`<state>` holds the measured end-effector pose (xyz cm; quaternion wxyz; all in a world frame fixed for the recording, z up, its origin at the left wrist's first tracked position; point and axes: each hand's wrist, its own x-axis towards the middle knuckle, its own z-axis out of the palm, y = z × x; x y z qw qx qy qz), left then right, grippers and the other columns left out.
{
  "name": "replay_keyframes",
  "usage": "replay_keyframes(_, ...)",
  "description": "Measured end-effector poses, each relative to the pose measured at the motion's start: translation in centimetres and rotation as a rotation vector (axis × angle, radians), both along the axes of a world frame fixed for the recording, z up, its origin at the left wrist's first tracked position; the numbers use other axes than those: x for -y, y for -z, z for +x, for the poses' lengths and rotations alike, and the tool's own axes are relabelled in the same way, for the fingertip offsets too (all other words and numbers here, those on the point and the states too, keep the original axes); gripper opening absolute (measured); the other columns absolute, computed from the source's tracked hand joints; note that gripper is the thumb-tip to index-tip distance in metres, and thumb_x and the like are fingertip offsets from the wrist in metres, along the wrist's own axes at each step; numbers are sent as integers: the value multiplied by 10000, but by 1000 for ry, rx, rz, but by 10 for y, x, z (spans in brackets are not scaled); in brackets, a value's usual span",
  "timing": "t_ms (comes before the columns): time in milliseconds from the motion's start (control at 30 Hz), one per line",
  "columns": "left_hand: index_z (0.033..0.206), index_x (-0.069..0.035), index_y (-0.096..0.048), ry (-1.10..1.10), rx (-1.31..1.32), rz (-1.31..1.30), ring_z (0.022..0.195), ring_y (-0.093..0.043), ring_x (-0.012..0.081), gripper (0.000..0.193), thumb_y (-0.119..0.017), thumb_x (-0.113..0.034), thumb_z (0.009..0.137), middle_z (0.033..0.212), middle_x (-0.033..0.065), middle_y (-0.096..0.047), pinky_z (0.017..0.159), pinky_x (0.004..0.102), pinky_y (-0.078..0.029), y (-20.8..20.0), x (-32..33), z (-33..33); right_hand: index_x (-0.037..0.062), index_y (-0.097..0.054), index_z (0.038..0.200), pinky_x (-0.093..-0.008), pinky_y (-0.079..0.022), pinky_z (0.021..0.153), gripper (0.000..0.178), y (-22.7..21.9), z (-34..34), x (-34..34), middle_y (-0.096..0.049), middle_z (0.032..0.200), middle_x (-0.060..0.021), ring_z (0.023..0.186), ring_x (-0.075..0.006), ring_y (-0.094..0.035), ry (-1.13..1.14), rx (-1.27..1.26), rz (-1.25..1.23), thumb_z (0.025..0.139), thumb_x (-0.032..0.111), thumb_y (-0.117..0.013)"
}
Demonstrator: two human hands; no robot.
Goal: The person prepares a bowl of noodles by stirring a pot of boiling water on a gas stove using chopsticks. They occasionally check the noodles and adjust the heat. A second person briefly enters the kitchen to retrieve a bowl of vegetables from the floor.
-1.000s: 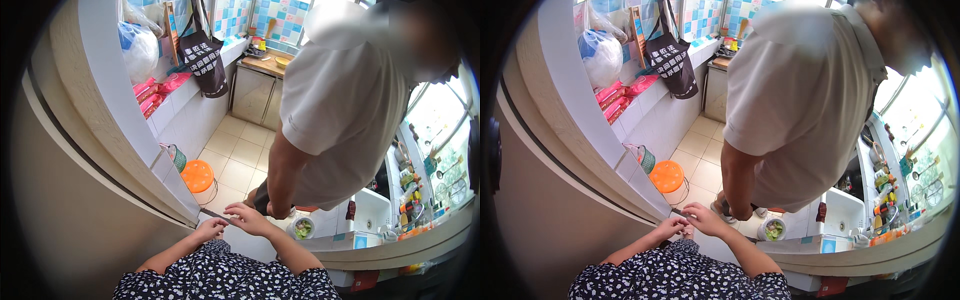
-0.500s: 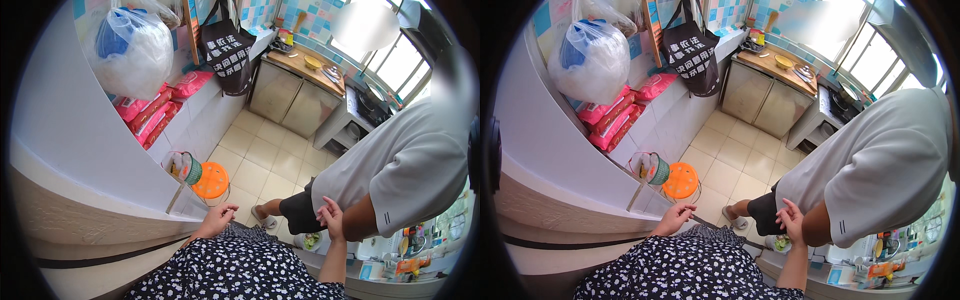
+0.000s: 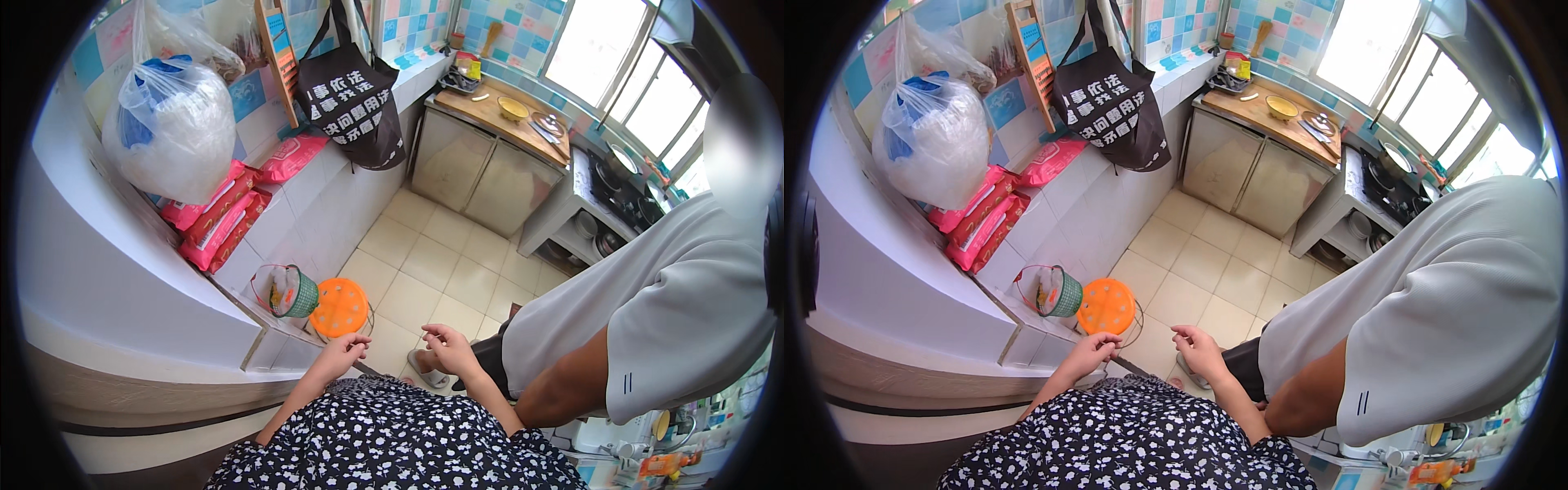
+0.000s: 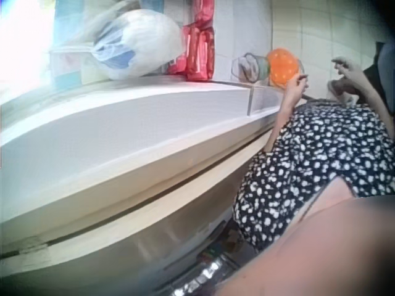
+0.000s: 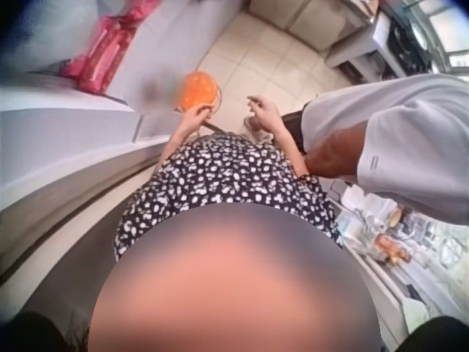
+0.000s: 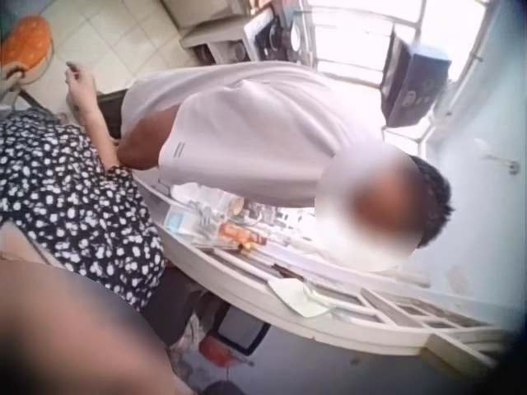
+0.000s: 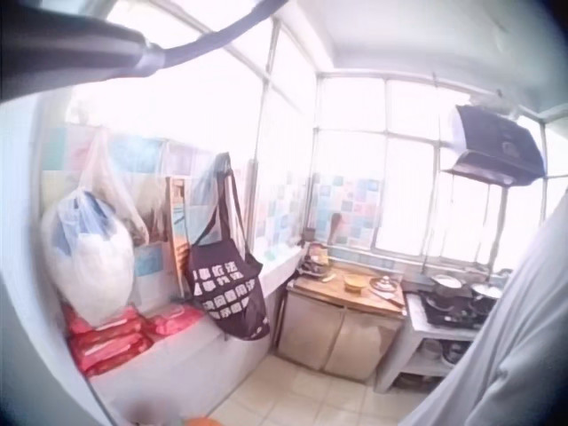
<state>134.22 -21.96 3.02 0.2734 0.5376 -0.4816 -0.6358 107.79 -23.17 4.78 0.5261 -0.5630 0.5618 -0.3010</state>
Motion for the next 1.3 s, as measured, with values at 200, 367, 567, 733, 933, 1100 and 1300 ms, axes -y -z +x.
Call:
replay_keyframes(200, 1105, -25, -581, 274, 130, -144, 804, -598, 128, 279, -494, -175, 886, 907, 67, -633, 744, 274, -481, 13, 88, -95, 24, -558, 1159, -245, -479, 717, 285, -32, -59, 21, -622, 976, -75, 859, -120, -588, 28, 139, 23, 902, 141, -517)
replay_keyframes(367, 1093, -42, -594, 512, 153, -215, 815, -617, 168, 273, -502, -177, 875, 931, 88, -646, 757, 299, -486, 28, 155, -172, 13, -528, 1185, -212, -479, 693, 279, -51, -117, 23, -597, 1010, -59, 865, -100, -572, 152, 312, 35, 921, 94, -489)
replay_keyframes(567, 1103, -69, -594, 858, 206, -189, 849, -607, 146, 281, -503, -205, 875, 922, 64, -652, 782, 304, -474, 63, 252, -230, 1, -513, 1199, -233, -486, 760, 282, -11, -145, 44, -583, 1017, -65, 885, -113, -571, 353, 339, 114, 935, 89, -466)
replay_keyframes(733, 1121, -45, -583, 993, 314, -181, 806, -618, 153, 318, -506, -222, 869, 888, 65, -656, 748, 316, -484, 66, 380, -254, -7, -531, 1152, -226, -483, 702, 252, 26, -177, 118, -594, 978, -84, 820, -119, -576, 874, 552, 54, 924, 84, -474)
replay_keyframes(933, 1049, -23, -598, 850, 218, -68, 803, -607, 128, 245, -498, -173, 883, 920, 66, -629, 701, 264, -491, 31, 543, -290, 35, -549, 1146, -301, -493, 714, 292, 34, -215, 266, -622, 953, -95, 834, -204, -610, 742, -218, 114, 890, 173, -517)
replay_keyframes(1100, 1284, -12, -369, 579, -27, 178, 988, -564, 175, 408, -449, -208, 935, 1158, 117, -528, 783, 303, -493, 30, 646, -342, 70, -533, 1171, -368, -458, 829, 352, 26, -252, 355, -612, 1021, -119, 941, -274, -588, 305, -719, 53, 859, 232, -549)
replay_keyframes(1300, 1396, -28, -152, 249, -278, 170, 1011, -562, 202, 574, -441, -244, 950, 1212, 165, -469, 782, 319, -511, 4, 795, -450, 46, -566, 1145, -321, -480, 790, 312, 23, -333, 440, -625, 1012, -125, 905, -233, -611, 409, -336, 113, 863, 180, -556)
